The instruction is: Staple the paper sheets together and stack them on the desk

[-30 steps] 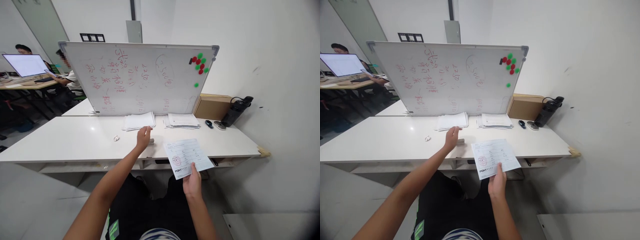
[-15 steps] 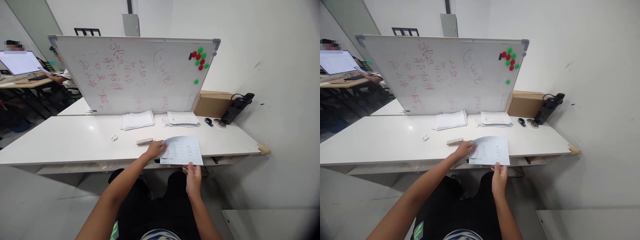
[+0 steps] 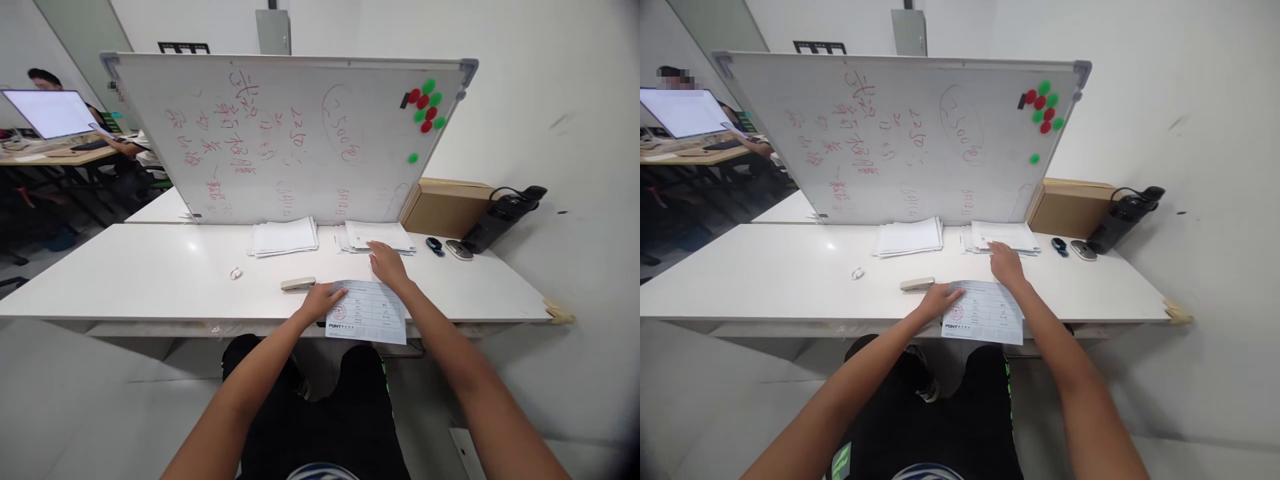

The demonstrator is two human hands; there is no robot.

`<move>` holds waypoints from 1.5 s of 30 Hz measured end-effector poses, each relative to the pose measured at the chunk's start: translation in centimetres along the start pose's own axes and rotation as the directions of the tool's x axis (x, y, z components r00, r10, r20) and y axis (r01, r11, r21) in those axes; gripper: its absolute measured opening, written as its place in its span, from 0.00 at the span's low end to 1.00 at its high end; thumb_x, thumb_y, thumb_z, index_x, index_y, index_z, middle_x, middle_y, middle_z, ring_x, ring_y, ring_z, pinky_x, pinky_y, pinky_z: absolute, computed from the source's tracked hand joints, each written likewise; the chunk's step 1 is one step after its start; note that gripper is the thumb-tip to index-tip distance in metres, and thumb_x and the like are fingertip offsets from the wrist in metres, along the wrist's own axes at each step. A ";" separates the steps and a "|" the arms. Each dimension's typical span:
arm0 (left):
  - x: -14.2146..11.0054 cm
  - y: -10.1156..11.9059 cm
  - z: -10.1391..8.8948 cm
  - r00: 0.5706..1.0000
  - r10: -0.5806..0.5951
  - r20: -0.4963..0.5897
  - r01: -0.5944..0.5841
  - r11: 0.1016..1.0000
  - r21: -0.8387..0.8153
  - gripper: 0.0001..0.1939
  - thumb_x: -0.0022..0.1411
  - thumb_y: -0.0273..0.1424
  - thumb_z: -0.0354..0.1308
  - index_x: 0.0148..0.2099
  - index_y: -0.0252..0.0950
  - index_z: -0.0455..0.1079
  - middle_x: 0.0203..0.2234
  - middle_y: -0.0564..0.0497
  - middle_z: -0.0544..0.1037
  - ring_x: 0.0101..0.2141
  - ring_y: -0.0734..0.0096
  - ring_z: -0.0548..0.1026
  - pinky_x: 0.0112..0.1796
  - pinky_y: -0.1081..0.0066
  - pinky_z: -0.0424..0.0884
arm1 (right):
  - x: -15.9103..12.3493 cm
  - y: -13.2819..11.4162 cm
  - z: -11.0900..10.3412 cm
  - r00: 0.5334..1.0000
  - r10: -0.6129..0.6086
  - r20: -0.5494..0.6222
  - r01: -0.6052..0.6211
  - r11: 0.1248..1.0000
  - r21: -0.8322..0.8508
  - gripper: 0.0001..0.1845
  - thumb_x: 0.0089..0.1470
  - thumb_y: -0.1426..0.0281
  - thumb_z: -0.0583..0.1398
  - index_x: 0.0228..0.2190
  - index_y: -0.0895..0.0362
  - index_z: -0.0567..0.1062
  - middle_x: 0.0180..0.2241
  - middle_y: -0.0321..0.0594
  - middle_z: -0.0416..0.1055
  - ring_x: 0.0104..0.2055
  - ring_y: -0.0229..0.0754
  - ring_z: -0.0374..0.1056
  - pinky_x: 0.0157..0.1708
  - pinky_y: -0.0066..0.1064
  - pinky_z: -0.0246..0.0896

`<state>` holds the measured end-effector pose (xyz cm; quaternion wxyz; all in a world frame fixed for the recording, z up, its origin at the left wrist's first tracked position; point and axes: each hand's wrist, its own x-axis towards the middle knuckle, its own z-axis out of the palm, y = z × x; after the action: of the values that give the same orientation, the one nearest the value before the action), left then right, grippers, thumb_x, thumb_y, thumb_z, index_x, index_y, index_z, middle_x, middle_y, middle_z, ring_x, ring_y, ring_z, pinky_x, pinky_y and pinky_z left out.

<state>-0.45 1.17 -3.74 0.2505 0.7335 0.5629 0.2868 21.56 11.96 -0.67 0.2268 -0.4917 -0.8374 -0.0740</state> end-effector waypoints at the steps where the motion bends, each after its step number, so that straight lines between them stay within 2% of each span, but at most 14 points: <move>1: 0.0 0.1 0.0 1.000 -0.001 -0.015 0.001 1.000 0.009 0.22 0.64 0.46 0.48 0.32 0.36 0.73 0.29 0.49 0.79 0.30 0.65 0.74 0.30 0.71 0.62 | 1.5 0.5 1.0 0.995 -0.023 0.096 0.030 0.997 -0.068 0.24 0.60 0.73 0.48 0.57 0.60 0.63 0.58 0.50 0.63 0.60 0.50 0.57 0.55 0.43 0.56; 3: 0.0 0.2 0.1 1.000 0.003 -0.028 -0.001 0.998 0.057 0.21 0.65 0.45 0.47 0.35 0.36 0.74 0.31 0.49 0.79 0.32 0.65 0.74 0.32 0.71 0.63 | 3.7 1.2 2.7 0.973 -0.021 0.232 0.068 0.977 -0.200 0.26 0.59 0.74 0.49 0.59 0.61 0.60 0.60 0.52 0.59 0.61 0.51 0.54 0.54 0.44 0.55; 5: -0.1 0.2 0.3 1.000 0.009 -0.006 -0.008 0.989 0.147 0.22 0.65 0.46 0.47 0.35 0.36 0.74 0.31 0.48 0.79 0.33 0.63 0.75 0.34 0.70 0.64 | 4.9 1.8 4.1 0.954 -0.020 0.300 0.105 0.958 -0.268 0.25 0.59 0.74 0.49 0.58 0.61 0.61 0.59 0.53 0.60 0.59 0.51 0.58 0.51 0.42 0.56; 8: -0.1 0.1 0.4 0.999 0.005 0.034 -0.013 0.970 0.244 0.24 0.65 0.49 0.46 0.34 0.36 0.74 0.29 0.47 0.78 0.33 0.61 0.75 0.33 0.69 0.65 | 5.6 2.3 5.2 0.940 -0.057 0.335 0.154 0.950 -0.272 0.19 0.58 0.78 0.49 0.49 0.62 0.70 0.47 0.53 0.73 0.47 0.48 0.69 0.43 0.37 0.58; 10: -0.1 0.0 0.3 0.999 -0.004 0.040 -0.006 0.970 0.242 0.25 0.65 0.49 0.45 0.35 0.36 0.74 0.29 0.47 0.78 0.33 0.61 0.75 0.33 0.70 0.65 | 5.5 2.6 5.3 0.937 -0.078 0.340 0.178 0.945 -0.274 0.18 0.56 0.79 0.49 0.44 0.62 0.73 0.40 0.52 0.75 0.41 0.47 0.70 0.40 0.35 0.57; 21: 0.1 -0.2 0.2 0.999 0.006 0.043 -0.016 0.975 0.223 0.24 0.66 0.48 0.43 0.36 0.37 0.73 0.31 0.48 0.79 0.34 0.63 0.75 0.32 0.71 0.64 | 4.4 2.7 5.1 0.974 -0.050 0.222 0.116 0.948 -0.296 0.15 0.60 0.74 0.48 0.37 0.61 0.74 0.35 0.49 0.73 0.38 0.46 0.66 0.31 0.31 0.50; 33: 0.0 0.0 0.0 0.999 -0.006 0.043 -0.004 0.978 0.211 0.24 0.66 0.48 0.44 0.35 0.37 0.73 0.30 0.49 0.79 0.32 0.65 0.74 0.30 0.72 0.63 | 4.5 3.3 3.6 0.967 -0.102 0.234 0.145 0.975 -0.170 0.15 0.61 0.68 0.50 0.39 0.55 0.76 0.39 0.42 0.74 0.41 0.42 0.67 0.35 0.29 0.55; 41: 0.0 -0.1 0.1 0.999 -0.025 0.042 0.016 0.978 0.208 0.25 0.66 0.49 0.43 0.35 0.37 0.73 0.31 0.48 0.79 0.34 0.63 0.75 0.32 0.71 0.64 | 5.0 2.6 2.6 0.962 -0.006 0.272 0.039 0.993 -0.113 0.16 0.62 0.66 0.49 0.41 0.55 0.74 0.43 0.42 0.74 0.45 0.42 0.67 0.38 0.29 0.55; 45: 0.0 -0.1 0.1 0.999 -0.029 0.037 0.022 0.984 0.174 0.24 0.65 0.49 0.44 0.35 0.37 0.73 0.31 0.48 0.79 0.34 0.63 0.75 0.32 0.71 0.64 | 5.0 2.3 2.6 0.955 0.090 0.282 -0.048 0.987 -0.153 0.18 0.63 0.65 0.46 0.45 0.59 0.70 0.38 0.47 0.75 0.38 0.45 0.69 0.32 0.30 0.53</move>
<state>-0.43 1.23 -3.94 0.2003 0.7507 0.5903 0.2190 20.64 17.92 -0.93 0.0688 -0.5413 -0.8363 -0.0542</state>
